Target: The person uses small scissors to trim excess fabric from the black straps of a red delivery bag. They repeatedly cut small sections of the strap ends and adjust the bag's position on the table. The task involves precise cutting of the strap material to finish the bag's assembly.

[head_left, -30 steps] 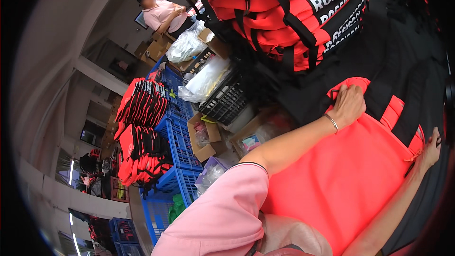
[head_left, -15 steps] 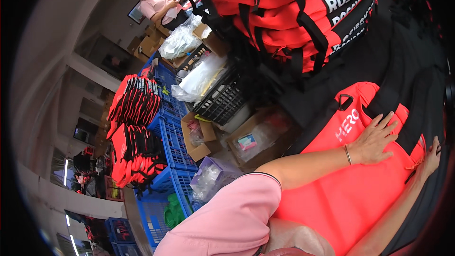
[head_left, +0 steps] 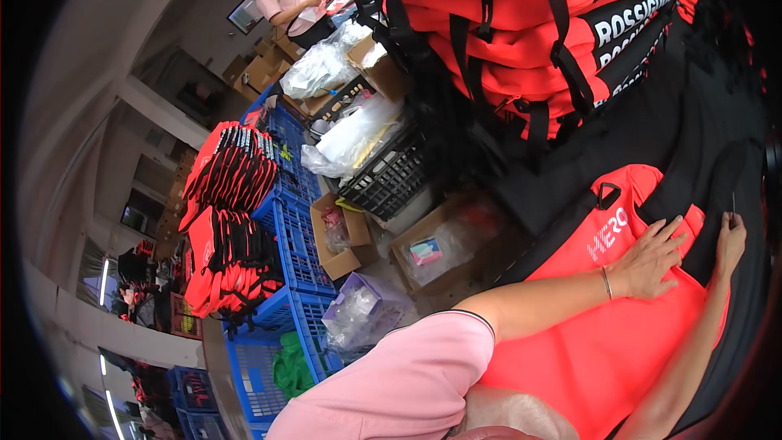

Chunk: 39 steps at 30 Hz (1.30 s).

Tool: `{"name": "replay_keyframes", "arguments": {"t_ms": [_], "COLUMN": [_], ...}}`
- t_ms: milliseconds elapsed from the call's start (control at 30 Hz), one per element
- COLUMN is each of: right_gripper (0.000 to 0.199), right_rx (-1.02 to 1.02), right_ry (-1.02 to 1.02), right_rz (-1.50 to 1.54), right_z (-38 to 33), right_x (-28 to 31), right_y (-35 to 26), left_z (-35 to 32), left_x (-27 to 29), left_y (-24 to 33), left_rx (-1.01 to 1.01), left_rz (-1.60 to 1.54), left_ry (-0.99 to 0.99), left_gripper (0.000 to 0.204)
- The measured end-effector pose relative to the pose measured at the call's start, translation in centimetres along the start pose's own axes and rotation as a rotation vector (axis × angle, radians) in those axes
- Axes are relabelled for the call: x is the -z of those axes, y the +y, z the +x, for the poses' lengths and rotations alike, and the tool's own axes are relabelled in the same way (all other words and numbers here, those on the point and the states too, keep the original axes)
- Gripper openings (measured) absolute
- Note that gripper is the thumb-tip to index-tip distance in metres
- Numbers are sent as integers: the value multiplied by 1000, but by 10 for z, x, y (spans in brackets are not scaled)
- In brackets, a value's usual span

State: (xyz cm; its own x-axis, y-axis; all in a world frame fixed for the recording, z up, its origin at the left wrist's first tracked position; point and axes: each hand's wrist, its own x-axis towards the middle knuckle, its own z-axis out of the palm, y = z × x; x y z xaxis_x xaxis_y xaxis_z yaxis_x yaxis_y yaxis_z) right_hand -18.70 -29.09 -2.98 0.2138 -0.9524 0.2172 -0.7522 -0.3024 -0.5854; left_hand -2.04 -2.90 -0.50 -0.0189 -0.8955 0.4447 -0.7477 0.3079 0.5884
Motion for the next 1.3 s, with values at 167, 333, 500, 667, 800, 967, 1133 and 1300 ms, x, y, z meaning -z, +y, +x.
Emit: {"name": "replay_keyframes", "arguments": {"t_ms": [167, 333, 500, 667, 800, 967, 1133, 1300], "right_gripper": [37, 36, 33, 36, 38, 38, 38, 38], "right_rx": [-24, -38, -90, -101, -113, -114, -141, -146], "right_ry": [124, 71, -43, -67, -80, -79, -72, -42], "right_rz": [108, 235, 261, 405, 394, 397, 472, 503], "right_z": [-11, 14, 23, 37, 31, 32, 30, 30], "right_x": [-2, -13, -18, -24, -27, -24, -24, -18], "right_y": [7, 55, 67, 95, 87, 89, 87, 87], "left_z": [-1, 2, 0, 4, 1, 3, 3, 7], "left_x": [-1, -3, -3, 0, -1, -2, -1, 2], "left_y": [0, 0, -2, 1, -1, 0, -1, 3], "left_rx": [-12, -18, -3, -2, 9, 5, 10, 7], "left_rz": [-2, -26, -9, -3, 9, 0, -25, -34], "left_ry": [25, 32, 38, 12, 15, 18, 7, -2], "left_gripper": [35, 35, 34, 36, 36, 36, 36, 36]}}
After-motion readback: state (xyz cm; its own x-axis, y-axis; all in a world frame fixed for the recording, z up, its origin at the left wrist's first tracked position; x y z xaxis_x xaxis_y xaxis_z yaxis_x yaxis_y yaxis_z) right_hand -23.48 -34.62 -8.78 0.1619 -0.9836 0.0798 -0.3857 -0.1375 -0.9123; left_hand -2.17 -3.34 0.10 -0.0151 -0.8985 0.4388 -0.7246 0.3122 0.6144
